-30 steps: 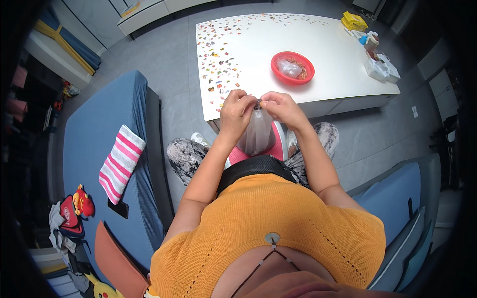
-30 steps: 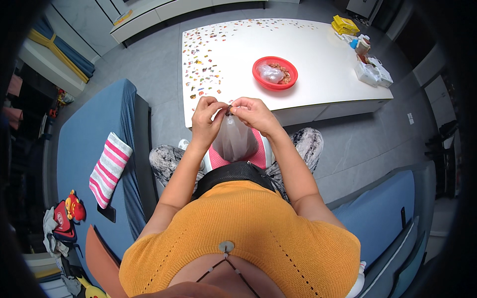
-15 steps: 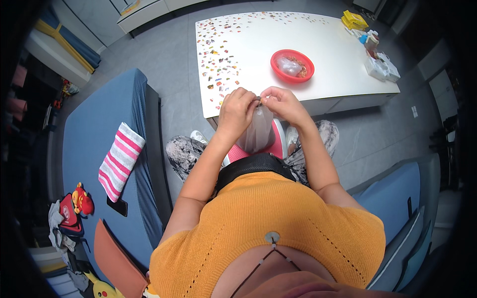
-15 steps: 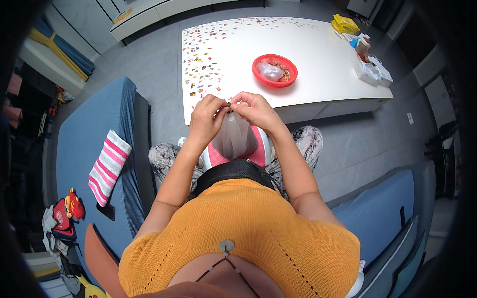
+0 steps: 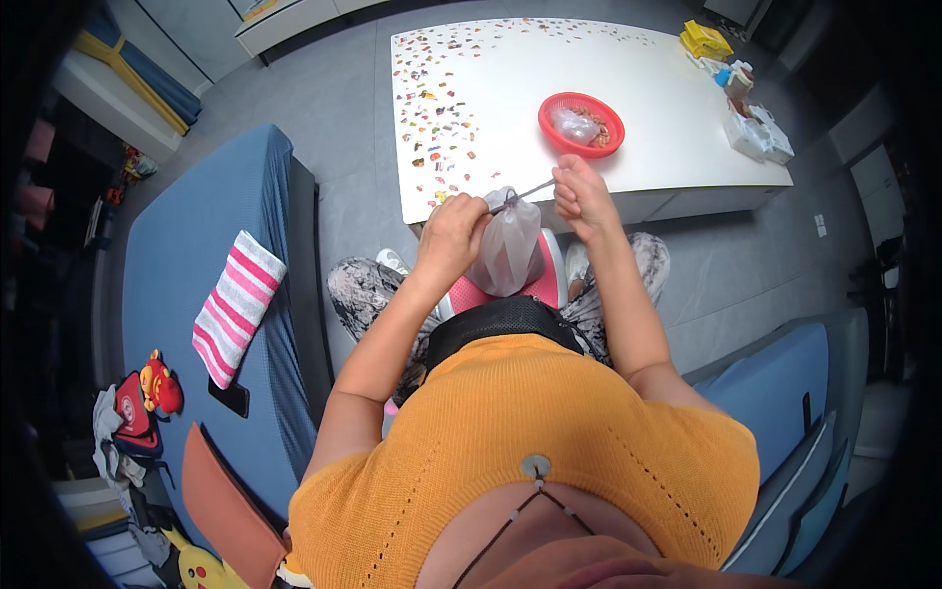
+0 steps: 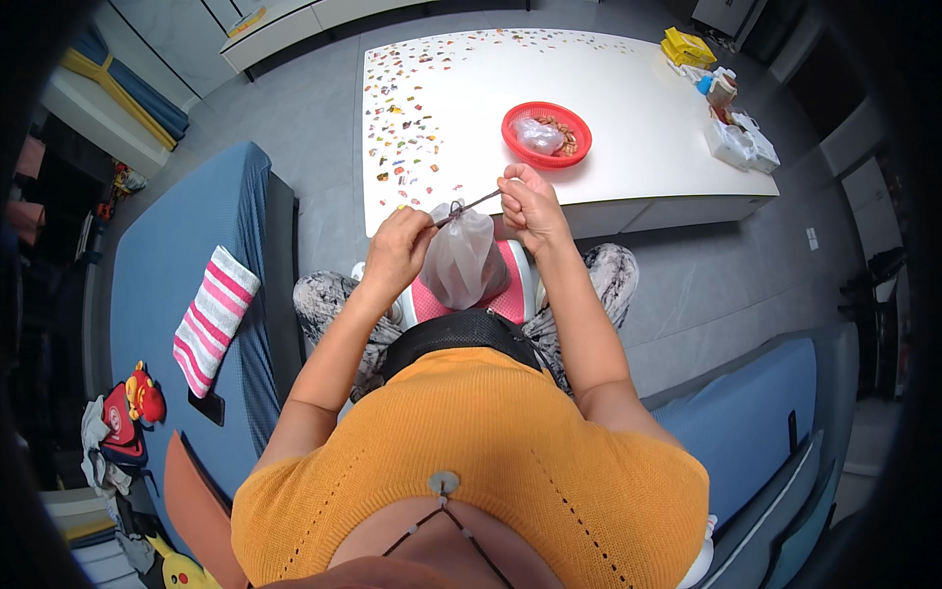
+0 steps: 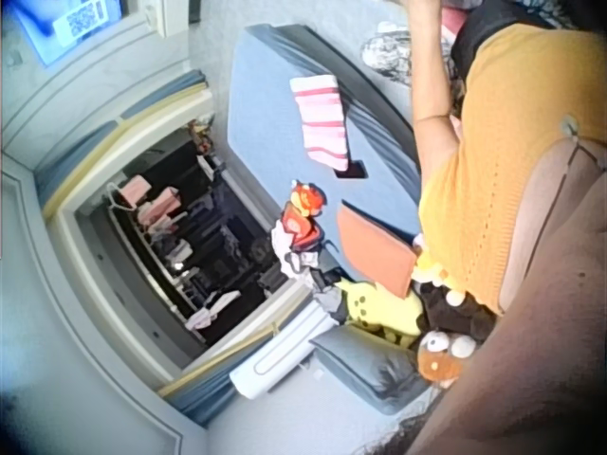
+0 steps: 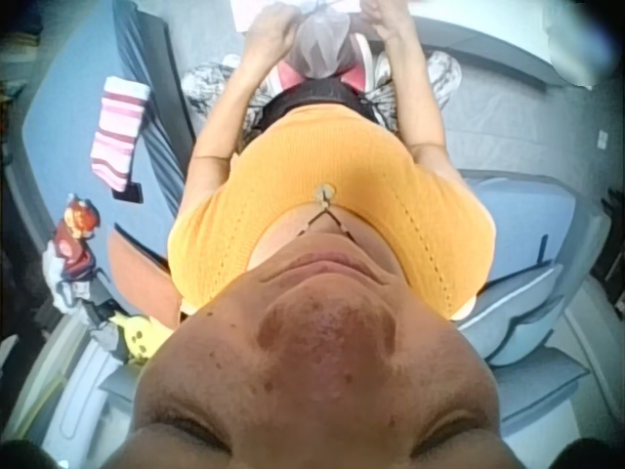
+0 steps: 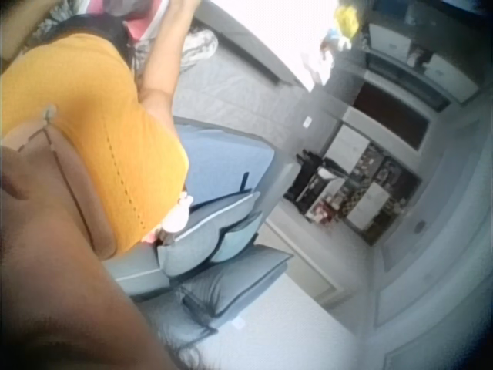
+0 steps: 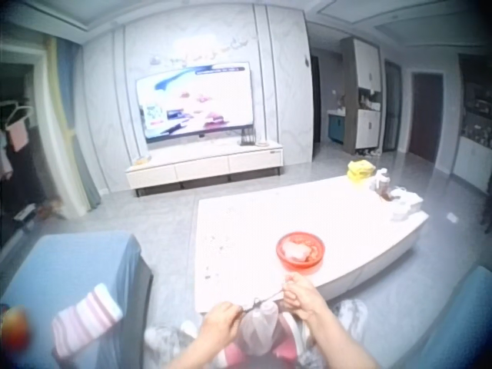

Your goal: The person pours peanuts from a plastic bag into two bowls, then uses a metal wire to tie the opening of the bag closed.

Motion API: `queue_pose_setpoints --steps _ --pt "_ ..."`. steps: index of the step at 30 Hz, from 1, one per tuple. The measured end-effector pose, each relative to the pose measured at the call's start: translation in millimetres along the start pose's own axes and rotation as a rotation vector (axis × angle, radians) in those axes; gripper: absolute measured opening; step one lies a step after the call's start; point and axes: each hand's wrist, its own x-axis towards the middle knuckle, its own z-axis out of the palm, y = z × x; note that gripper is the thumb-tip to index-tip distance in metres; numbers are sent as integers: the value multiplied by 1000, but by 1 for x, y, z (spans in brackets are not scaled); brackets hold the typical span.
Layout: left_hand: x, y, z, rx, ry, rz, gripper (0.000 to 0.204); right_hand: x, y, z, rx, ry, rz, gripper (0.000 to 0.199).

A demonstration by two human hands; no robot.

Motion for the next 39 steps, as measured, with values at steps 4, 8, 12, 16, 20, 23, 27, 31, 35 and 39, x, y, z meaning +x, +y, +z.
queue_pose_setpoints --steps 4,8,12,16,20,23,27,31,35,39 --pt "8 12 7 -107 131 -9 13 -17 -17 24 -178 -76 -99 9" --pt "19 29 16 -173 149 31 19 -28 -15 42 -289 -184 -114 14" --pt "19 27 36 -158 213 70 10 -34 -13 51 -268 -149 -158 12" --pt "6 23 45 -91 216 118 10 -44 -7 53 -259 -121 -212 10" --pt "-11 10 48 -23 252 133 15 -69 17 72 -337 -183 -305 6" --pt "-28 -9 55 -135 252 74 18 -68 33 72 -462 -292 -396 6" --pt "-32 -3 40 -132 265 163 19 -65 40 76 -712 -455 -652 5" --pt "-29 15 25 -71 84 217 18 -70 38 72 -511 -476 -384 11" --pt "-38 -8 41 -56 85 83 14 -76 33 58 -473 -468 -110 23" --pt "-36 -34 51 -128 181 -214 15 -58 44 24 -482 -296 -44 26"
